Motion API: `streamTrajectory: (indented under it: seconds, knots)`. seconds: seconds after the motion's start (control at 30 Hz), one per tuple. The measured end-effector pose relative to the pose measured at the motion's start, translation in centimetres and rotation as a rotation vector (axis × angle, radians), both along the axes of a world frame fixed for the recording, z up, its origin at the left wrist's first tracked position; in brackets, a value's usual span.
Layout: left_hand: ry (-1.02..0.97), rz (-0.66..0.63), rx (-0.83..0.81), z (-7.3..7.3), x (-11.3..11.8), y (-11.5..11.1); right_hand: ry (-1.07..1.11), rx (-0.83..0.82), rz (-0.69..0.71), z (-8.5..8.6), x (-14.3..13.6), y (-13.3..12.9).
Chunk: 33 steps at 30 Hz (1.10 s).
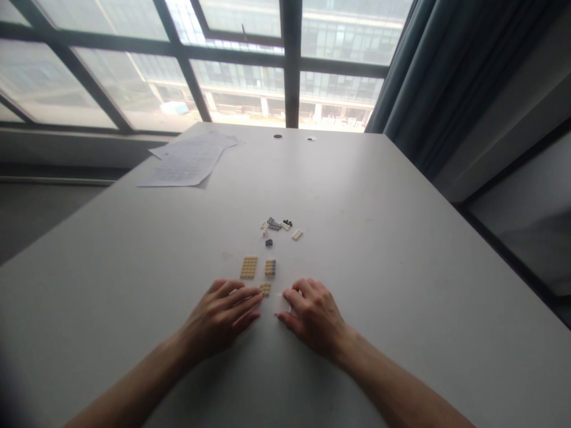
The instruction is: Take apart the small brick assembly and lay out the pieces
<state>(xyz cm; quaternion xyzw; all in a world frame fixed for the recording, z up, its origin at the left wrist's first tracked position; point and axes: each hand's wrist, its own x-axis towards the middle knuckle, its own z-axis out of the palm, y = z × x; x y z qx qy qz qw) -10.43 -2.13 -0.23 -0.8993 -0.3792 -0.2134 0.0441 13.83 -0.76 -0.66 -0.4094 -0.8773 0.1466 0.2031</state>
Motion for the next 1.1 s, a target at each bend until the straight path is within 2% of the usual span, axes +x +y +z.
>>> streamTrajectory:
  seconds: [0.7, 0.87, 0.97, 1.1]
  knots:
    - [0.026, 0.006, -0.013, 0.2, 0.3, 0.1, -0.006, 0.005, 0.021, 0.0, -0.1, 0.0]
    - [-0.049, 0.024, -0.014, 0.3, 0.3, 0.1, -0.003, 0.006, 0.013, 0.1, -0.1, -0.1]
    - [-0.159, 0.095, -0.020, 1.2, -0.1, 1.3, 0.004, -0.010, 0.014, 0.1, -0.1, -0.1]
    - [-0.258, 0.301, -0.094, 2.4, -0.6, 5.5, 0.010, -0.032, 0.013, 0.0, -0.1, 0.0]
